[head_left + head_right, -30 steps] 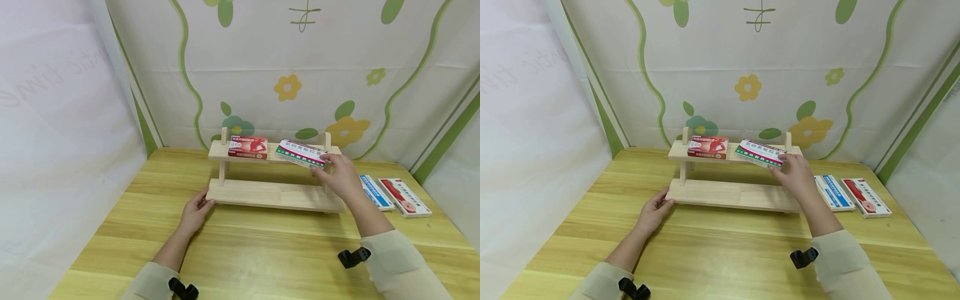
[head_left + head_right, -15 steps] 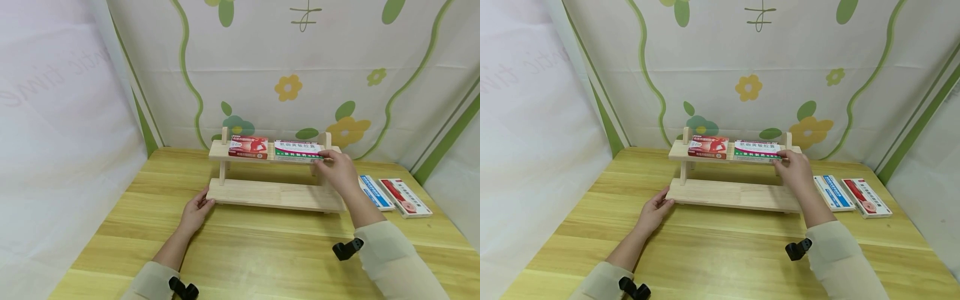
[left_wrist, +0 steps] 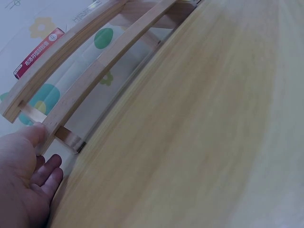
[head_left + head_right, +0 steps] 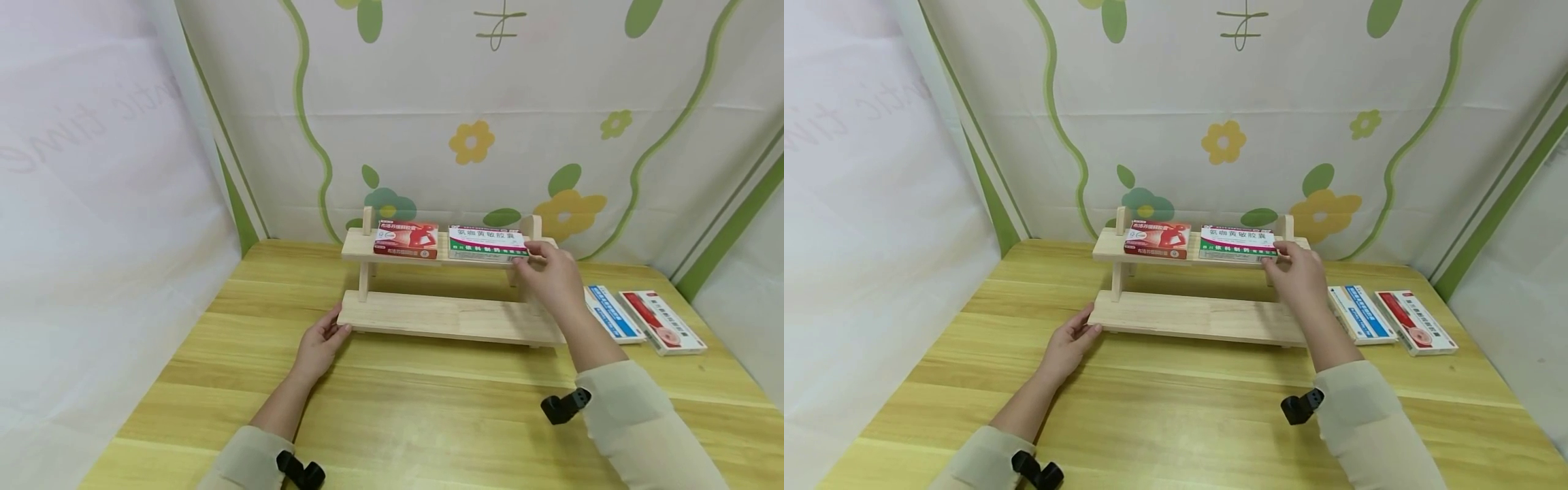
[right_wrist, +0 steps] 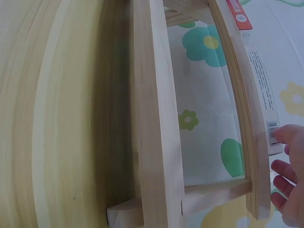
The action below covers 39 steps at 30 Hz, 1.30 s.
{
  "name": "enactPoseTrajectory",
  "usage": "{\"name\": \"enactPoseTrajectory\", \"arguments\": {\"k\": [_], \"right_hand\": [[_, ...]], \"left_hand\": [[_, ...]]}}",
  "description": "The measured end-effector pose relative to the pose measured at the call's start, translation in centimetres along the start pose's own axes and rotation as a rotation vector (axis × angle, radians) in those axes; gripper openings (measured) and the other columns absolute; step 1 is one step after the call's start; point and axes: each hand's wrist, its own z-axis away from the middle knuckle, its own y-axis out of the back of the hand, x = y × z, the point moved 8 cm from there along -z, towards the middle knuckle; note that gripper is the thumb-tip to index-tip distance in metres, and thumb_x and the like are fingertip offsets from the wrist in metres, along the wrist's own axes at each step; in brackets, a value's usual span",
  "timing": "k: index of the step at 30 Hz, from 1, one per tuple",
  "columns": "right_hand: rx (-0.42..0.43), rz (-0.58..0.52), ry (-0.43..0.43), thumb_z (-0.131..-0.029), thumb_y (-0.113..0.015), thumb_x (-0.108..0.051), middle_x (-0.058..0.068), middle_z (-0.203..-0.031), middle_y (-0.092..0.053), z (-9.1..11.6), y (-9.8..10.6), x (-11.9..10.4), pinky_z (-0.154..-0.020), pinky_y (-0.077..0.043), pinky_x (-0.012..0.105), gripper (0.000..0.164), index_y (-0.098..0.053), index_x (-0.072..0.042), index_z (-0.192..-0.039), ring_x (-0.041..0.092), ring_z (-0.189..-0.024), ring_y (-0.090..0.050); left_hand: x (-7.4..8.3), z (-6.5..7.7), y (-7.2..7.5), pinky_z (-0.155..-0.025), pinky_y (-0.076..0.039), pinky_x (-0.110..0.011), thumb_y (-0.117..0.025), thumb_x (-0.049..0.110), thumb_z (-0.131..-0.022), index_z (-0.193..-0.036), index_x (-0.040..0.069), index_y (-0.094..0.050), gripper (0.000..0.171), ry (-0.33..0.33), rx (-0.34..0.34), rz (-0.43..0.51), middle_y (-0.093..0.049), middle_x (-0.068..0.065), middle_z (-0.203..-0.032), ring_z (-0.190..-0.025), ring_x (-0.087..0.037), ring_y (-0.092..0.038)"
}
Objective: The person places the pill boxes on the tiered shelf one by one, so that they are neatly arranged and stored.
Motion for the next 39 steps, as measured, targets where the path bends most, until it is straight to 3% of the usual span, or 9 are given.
{"name": "enactPoseTrajectory", "arguments": {"k": [7, 15, 23, 30, 39], "right_hand": [[0.054, -0.036, 0.007, -0.097, -0.055, -0.046, 0.025, -0.147, -0.045, 1.0, 1.6, 1.6, -0.109, -0.033, 0.066, 0.062, -0.047, -0.005, -0.144, 0.046, -0.137, -0.037], [0.105, 0.033, -0.028, -0.097, -0.054, -0.048, 0.027, -0.148, -0.043, 2.0, 3.2, 4.9, -0.106, -0.034, 0.067, 0.065, -0.046, -0.004, -0.144, 0.049, -0.135, -0.037], [0.083, 0.059, -0.108, -0.098, -0.051, -0.051, 0.03, -0.15, -0.037, 3.2, 3.8, 8.6, -0.105, -0.032, 0.069, 0.069, -0.041, -0.005, -0.147, 0.053, -0.135, -0.033], [0.064, 0.067, -0.142, -0.099, -0.05, -0.046, 0.034, -0.149, -0.034, 4.1, 3.8, 12.0, -0.105, -0.028, 0.071, 0.067, -0.039, 0.001, -0.146, 0.055, -0.135, -0.029], [0.028, 0.077, -0.228, -0.098, -0.049, -0.052, 0.037, -0.154, -0.02, 5.2, 3.6, 16.7, -0.106, -0.021, 0.075, 0.078, -0.03, 0.003, -0.15, 0.058, -0.139, -0.016]], "left_hand": [[-0.4, -0.3, 0.0, -0.101, -0.051, -0.025, -0.062, 0.015, -0.097, -0.147, 0.005, -0.043, 0.055, 0.003, 0.006, -0.009, -0.047, -0.017, -0.149, -0.128, -0.031, -0.054], [-0.7, -0.3, 0.0, -0.11, -0.045, -0.036, -0.061, 0.016, -0.098, -0.148, 0.005, -0.041, 0.056, 0.008, -0.009, -0.004, -0.04, -0.013, -0.155, -0.135, -0.027, -0.047], [-0.6, -0.3, 0.0, -0.111, -0.044, -0.039, -0.061, 0.016, -0.098, -0.148, 0.006, -0.041, 0.056, 0.009, -0.012, -0.007, -0.039, -0.012, -0.155, -0.136, -0.027, -0.047], [-0.6, -0.3, 0.0, -0.112, -0.042, -0.041, -0.061, 0.017, -0.098, -0.148, 0.005, -0.04, 0.056, -0.001, -0.017, -0.018, -0.038, -0.014, -0.155, -0.137, -0.029, -0.045], [-0.6, -0.3, 0.0, -0.108, -0.047, -0.035, -0.062, 0.016, -0.097, -0.148, 0.005, -0.041, 0.056, 0.003, -0.01, -0.008, -0.04, -0.013, -0.155, -0.134, -0.028, -0.049]]}}
